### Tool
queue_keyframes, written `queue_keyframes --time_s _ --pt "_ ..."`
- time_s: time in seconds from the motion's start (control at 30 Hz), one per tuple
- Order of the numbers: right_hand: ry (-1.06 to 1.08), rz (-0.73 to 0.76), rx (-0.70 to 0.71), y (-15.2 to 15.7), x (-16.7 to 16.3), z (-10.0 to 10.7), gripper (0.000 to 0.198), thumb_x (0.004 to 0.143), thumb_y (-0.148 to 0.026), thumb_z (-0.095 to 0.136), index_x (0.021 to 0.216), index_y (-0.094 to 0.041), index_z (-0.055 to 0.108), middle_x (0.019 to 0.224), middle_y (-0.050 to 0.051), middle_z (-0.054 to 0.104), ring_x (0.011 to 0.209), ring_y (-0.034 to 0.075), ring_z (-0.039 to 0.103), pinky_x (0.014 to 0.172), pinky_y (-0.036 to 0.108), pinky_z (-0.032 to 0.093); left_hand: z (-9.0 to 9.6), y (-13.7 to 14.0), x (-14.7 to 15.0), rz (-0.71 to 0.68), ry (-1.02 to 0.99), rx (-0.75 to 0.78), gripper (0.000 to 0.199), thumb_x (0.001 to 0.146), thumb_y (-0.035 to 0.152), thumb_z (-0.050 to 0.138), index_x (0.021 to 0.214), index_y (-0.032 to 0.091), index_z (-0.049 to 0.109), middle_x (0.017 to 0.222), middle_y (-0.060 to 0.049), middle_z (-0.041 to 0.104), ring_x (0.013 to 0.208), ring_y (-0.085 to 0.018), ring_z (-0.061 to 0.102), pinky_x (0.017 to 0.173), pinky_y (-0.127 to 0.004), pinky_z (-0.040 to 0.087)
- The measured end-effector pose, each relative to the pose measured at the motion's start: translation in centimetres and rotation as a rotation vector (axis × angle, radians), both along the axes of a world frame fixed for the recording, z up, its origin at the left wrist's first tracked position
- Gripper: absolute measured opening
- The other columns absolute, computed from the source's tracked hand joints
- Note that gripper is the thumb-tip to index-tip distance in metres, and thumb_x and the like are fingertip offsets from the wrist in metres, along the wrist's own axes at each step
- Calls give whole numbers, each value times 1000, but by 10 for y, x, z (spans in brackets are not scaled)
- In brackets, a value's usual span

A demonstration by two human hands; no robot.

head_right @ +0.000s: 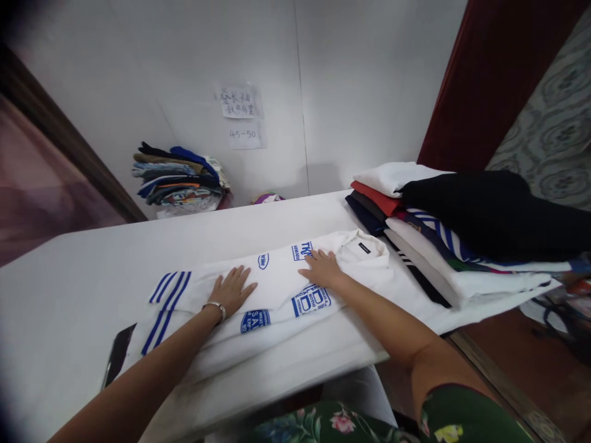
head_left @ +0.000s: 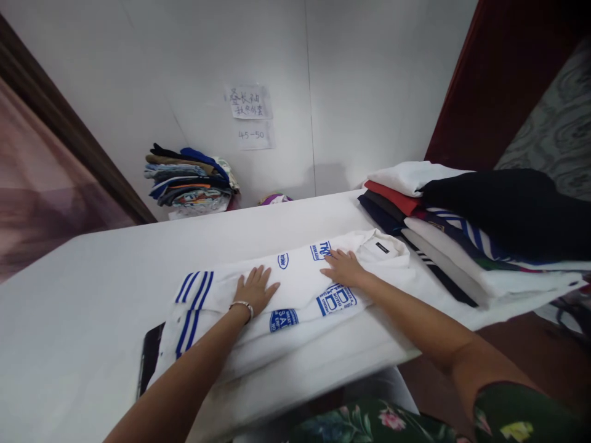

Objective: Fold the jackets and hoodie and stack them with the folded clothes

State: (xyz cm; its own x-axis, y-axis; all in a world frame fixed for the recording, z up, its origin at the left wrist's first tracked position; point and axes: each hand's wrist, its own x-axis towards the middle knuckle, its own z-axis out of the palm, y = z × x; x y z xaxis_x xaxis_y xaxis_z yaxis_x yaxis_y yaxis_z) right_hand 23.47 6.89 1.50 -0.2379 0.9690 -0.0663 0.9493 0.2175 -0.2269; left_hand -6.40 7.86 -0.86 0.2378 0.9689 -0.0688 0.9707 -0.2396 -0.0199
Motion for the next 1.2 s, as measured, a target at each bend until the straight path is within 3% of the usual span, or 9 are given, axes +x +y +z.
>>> queue_keyframes --time_s 0.13,0.2,0.37,0.5,0.63,0.77,0.9,1.03,1.2 --pt "49 61 125 1 -37 25 68 90 -62 30 142 -19 36 154 14 20 143 30 8 111 55 5 1 -2 1 12 -19 -12 65 91 55 25 146 20 28 155 -8 20 143 -26 14 113 -53 12" --pt "82 143 157 1 -59 27 69 90 -63 27 144 -21 33 155 13 18 143 29 7 112 53 5 3 -4 3 17 -34 -20 65 91 55 26 146 20 28 155 -9 20 143 -26 14 113 -53 11" --pt "-27 287 41 -4 -88 -7 66 89 -63 31 143 -25 35 154 10 22 142 31 13 110 55 11 9 -9 4 16 -76 -72 64 91 57 28 145 23 28 155 -8 20 143 -26 15 112 -53 12" --pt "-82 311 114 -5 -83 -30 62 91 -59 31 143 -25 36 154 8 24 141 30 17 110 55 14 20 -35 -3 9 -94 -111 61 89 55 36 142 24 33 153 -8 27 141 -27 21 112 -54 15" --pt "-78 324 187 -3 -78 -38 59 91 -56 34 140 -24 40 151 9 30 139 31 22 108 57 19 25 -83 -15 -7 -117 -20 54 88 50 44 135 24 42 147 -8 40 136 -27 31 112 -53 18" --pt "12 335 294 -7 -77 -37 50 92 -52 36 131 -24 50 144 10 42 135 32 32 105 60 23 25 -114 -39 74 -95 133 38 89 30 45 127 24 50 139 -7 50 131 -25 39 110 -52 23" --pt "204 431 423 -19 -80 -26 47 92 -51 37 125 -22 55 135 10 53 130 28 41 109 55 21 31 -108 -68 146 -11 274 38 87 10 39 119 22 55 132 -7 56 127 -23 42 108 -51 26" --pt "206 598 342 -33 -85 -23 53 90 -52 43 133 -22 49 135 11 53 126 27 46 108 52 27 39 -86 -80 99 40 314 32 85 9 43 108 23 61 127 -7 58 126 -24 42 105 -51 28" --pt "132 609 311 -32 -85 -33 43 91 -35 43 130 -20 52 141 12 47 130 27 43 106 53 31 40 -76 -80 80 18 336 21 86 13 47 79 21 65 104 -5 67 115 -23 50 102 -47 31"
